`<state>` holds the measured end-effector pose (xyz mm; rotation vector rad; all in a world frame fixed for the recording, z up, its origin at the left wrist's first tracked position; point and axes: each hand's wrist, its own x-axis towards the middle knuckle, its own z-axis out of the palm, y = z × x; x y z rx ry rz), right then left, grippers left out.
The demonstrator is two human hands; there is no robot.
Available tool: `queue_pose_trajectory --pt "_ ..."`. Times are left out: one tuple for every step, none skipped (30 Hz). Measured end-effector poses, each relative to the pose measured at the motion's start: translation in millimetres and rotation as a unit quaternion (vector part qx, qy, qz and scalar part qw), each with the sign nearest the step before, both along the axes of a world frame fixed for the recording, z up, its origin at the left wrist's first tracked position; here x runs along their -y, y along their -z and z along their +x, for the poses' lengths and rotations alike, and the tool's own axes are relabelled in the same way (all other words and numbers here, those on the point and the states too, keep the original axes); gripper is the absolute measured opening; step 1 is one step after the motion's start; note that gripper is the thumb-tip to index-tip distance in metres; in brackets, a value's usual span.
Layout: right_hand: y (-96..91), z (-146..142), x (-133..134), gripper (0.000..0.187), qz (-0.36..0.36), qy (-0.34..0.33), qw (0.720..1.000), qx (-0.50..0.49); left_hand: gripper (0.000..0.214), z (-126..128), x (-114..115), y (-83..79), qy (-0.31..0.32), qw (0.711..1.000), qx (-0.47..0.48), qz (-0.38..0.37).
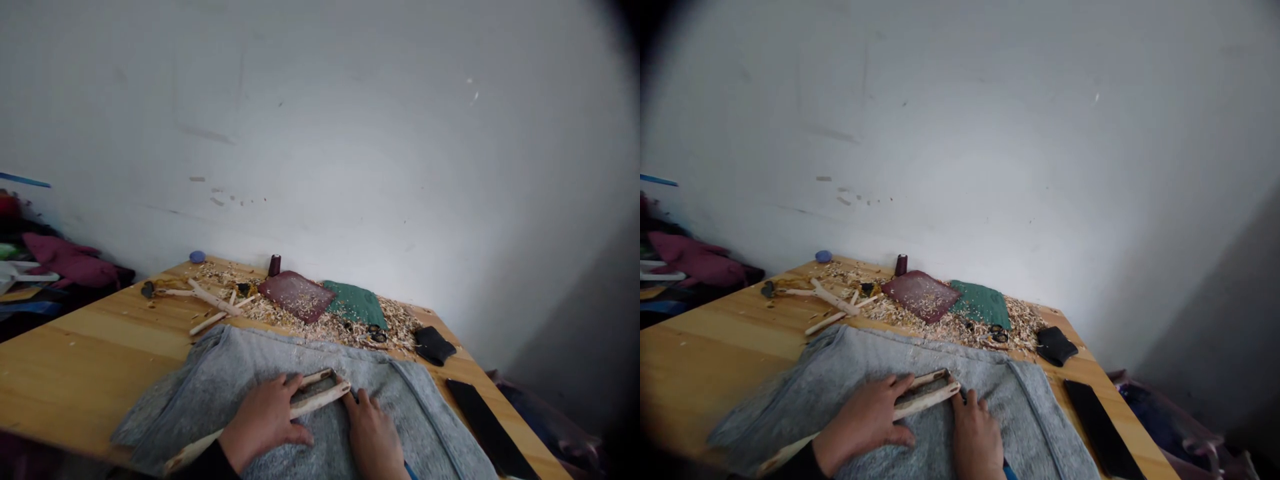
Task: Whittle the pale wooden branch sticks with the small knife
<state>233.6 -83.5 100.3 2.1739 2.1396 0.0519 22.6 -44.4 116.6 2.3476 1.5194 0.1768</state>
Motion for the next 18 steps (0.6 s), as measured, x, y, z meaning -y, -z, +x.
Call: queue_pose_trajectory --pt "-0.5 0 0 0.077 -0.002 0.002 1.0 0.001 0.099 -1 0 1.0 0.001 1.0 0.001 0.001" --pt "-0.4 -1 -1 0.076 -0.003 0.004 1.0 0.004 0.099 -1 -1 2.1 0.003 1.0 0.001 0.002" --pt "0.4 -2 -1 0.076 -0.003 0.008 1.0 0.008 0.1 -1 -2 3.2 0.005 1.0 0.001 0.003" --pt "2.1 -4 -2 0.075 -0.001 0.012 1.0 0.012 0.101 -2 -2 4.1 0.009 1.0 0.002 0.004" --pt "4.5 -6 -3 0.075 0.003 0.016 1.0 0.015 0.101 -2 -3 5.0 0.012 1.0 0.005 0.004" --pt "7.5 -8 -4 0.074 0.009 0.02 1.0 0.016 0.1 -2 -3 5.8 0.014 1.0 0.007 0.004" --pt "10.9 -11 -5 0.073 0.018 0.023 0.999 0.016 0.099 -2 -4 6.4 0.015 1.0 0.008 0.004" --pt "14.5 -13 -7 0.072 0.028 0.024 0.999 0.014 0.099 -2 -3 6.8 0.014 1.0 0.006 0.004" --pt "18.1 -16 -9 0.069 0.039 0.026 0.999 0.013 0.1 -1 -3 7.1 0.013 1.0 0.002 0.003" --pt "21.5 -18 -11 0.066 0.046 0.032 0.998 0.014 0.101 -1 -2 7.1 0.011 1.0 -0.002 0.0" --pt "24.8 -19 -13 0.063 0.05 0.036 0.998 0.014 0.102 -1 -1 7.0 0.011 1.0 -0.004 -0.002" --pt "28.0 -20 -15 0.061 0.052 0.039 0.998 0.012 0.103 0 0 6.5 0.011 1.0 -0.004 -0.006" --pt "31.0 -20 -17 0.06 0.054 0.04 0.998 0.008 0.103 0 1 5.8 0.012 1.0 -0.002 -0.012" --pt "33.9 -19 -19 0.061 0.057 0.037 0.998 0.001 0.103 0 2 5.0 0.008 1.0 -0.001 -0.018" --pt "36.6 -17 -20 0.062 0.062 0.032 0.998 -0.007 0.103 1 3 3.9 0.002 1.0 -0.001 -0.024" --pt "39.1 -13 -20 0.066 0.07 0.028 0.997 -0.017 0.103 0 4 2.9 -0.008 0.999 -0.003 -0.032" --pt "41.2 -8 -21 0.069 0.075 0.025 0.996 -0.027 0.102 -1 4 1.8 -0.017 0.999 -0.005 -0.041" --pt "42.7 -1 -20 0.072 0.075 0.022 0.996 -0.041 0.101 -2 5 0.6 -0.025 0.998 -0.005 -0.05"
